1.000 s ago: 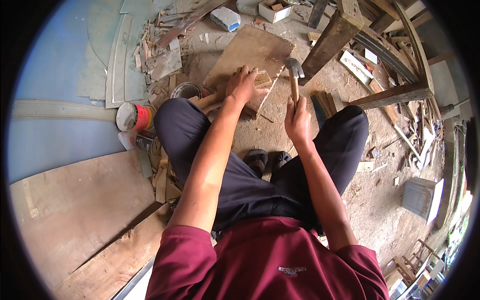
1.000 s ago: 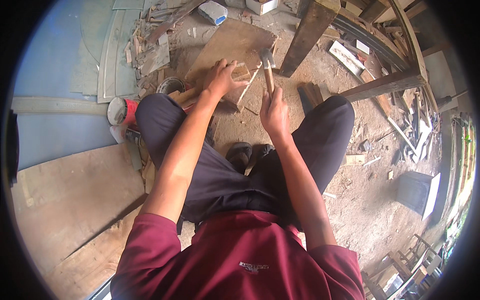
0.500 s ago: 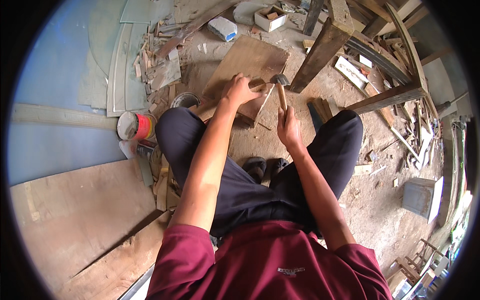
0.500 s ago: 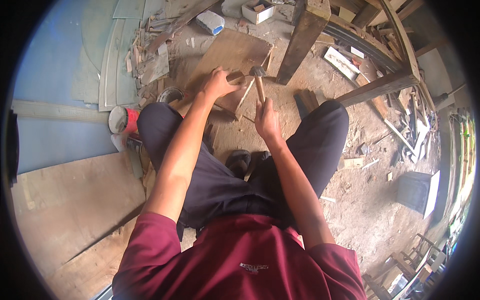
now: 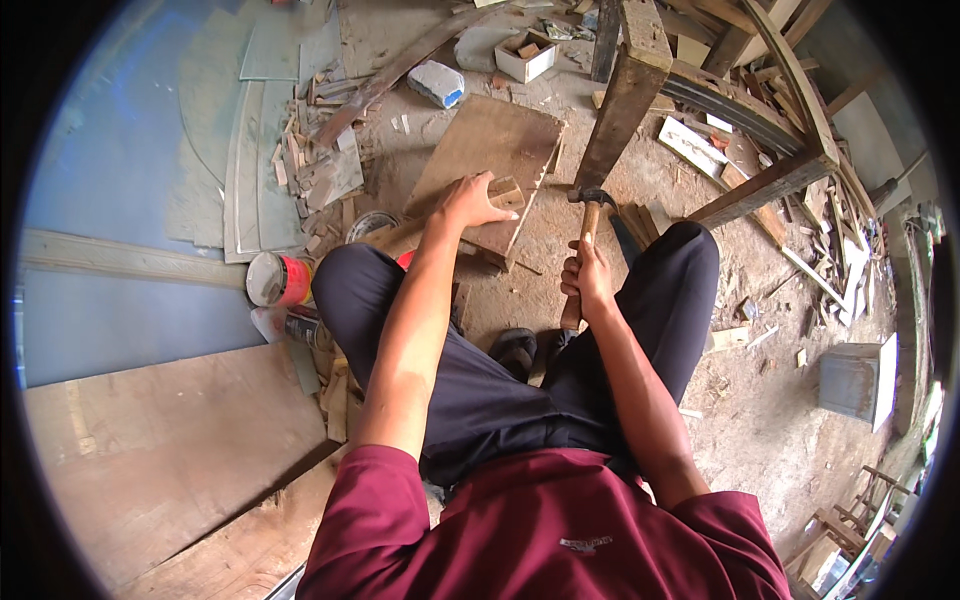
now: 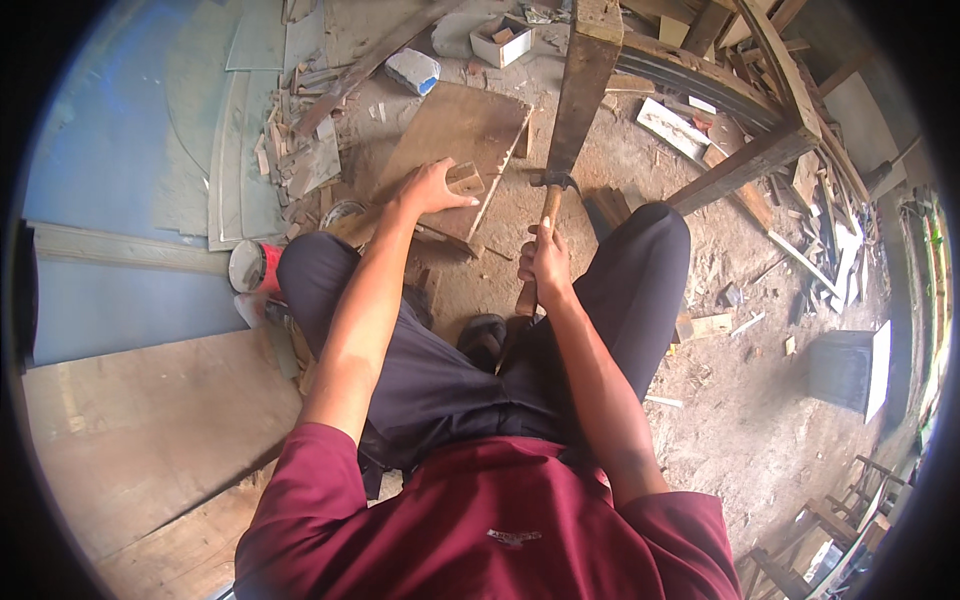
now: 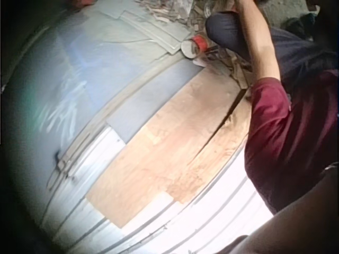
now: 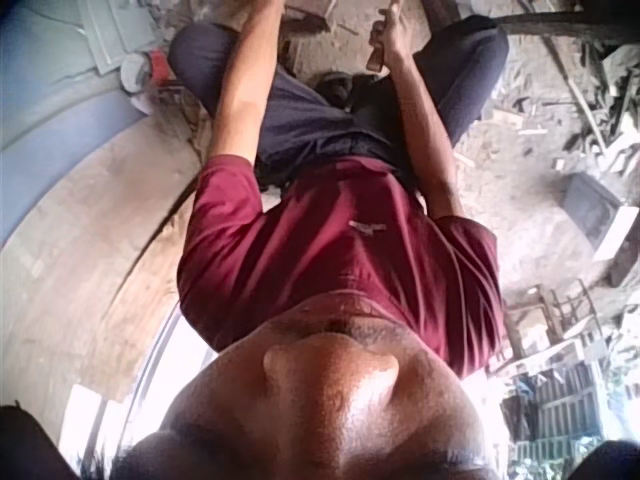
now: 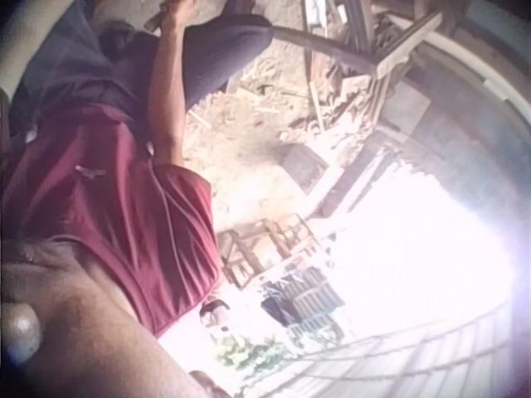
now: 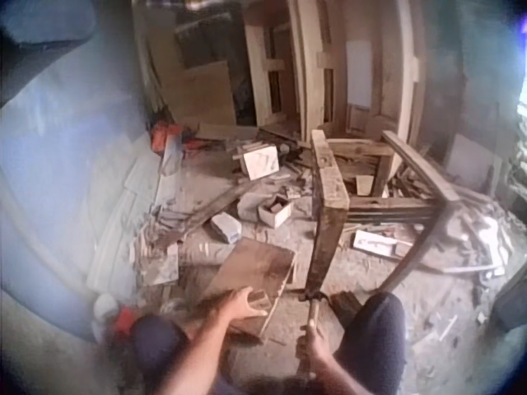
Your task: The person sits on the floor and disassembles a wooden frame by prying apart joints with hands, then uses a hand saw to cut a wooden plank and a hammer to split another piece. The person handles multiple wooden components and tools during the process.
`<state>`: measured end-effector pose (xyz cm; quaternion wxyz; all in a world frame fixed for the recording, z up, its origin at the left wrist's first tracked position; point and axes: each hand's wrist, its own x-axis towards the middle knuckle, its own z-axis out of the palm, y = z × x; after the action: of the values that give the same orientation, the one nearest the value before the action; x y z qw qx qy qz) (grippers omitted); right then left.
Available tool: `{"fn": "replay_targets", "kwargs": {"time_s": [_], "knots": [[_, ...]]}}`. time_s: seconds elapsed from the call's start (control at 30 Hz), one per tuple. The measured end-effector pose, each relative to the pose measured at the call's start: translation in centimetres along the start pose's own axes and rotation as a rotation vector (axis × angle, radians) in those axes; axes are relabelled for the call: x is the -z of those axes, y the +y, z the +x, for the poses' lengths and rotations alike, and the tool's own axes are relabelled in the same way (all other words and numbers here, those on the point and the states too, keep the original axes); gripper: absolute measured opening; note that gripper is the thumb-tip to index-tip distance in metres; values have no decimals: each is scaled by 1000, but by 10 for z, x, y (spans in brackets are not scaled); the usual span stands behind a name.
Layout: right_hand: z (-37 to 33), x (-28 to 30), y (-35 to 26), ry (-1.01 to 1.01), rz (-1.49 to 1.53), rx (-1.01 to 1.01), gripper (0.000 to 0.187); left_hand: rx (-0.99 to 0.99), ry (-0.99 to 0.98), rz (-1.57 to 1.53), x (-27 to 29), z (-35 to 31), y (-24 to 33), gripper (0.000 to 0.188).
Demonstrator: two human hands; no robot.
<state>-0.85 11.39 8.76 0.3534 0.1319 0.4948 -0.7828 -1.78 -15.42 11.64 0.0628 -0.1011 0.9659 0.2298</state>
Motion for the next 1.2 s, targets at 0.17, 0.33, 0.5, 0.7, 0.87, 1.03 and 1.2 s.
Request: {"fn": "replay_targets", "kwargs": {"time_s": [0.17,0.33,0.5,0.7,0.87,1.03,1.2], "knots": [[-10,-2,-11,-46,-27,32,30,43,164,-114,20,-21,16,93],[-8,0,-17,-26,16,72,32,-173,379,-473,73,-51,65,77],[-22,-3,-29,10,-70,169,35,-363,439,-848,95,-85,114,73],[-97,-9,-78,-30,-203,357,33,-564,514,-972,57,-90,150,73],[-178,-23,-137,-22,-329,458,34,-571,503,-1190,29,-79,180,65],[-224,-28,-174,-61,-643,366,35,-560,429,-1062,-18,-49,160,66],[-212,-13,-166,-39,-932,394,38,-555,311,-1048,-30,-40,154,66]]}}
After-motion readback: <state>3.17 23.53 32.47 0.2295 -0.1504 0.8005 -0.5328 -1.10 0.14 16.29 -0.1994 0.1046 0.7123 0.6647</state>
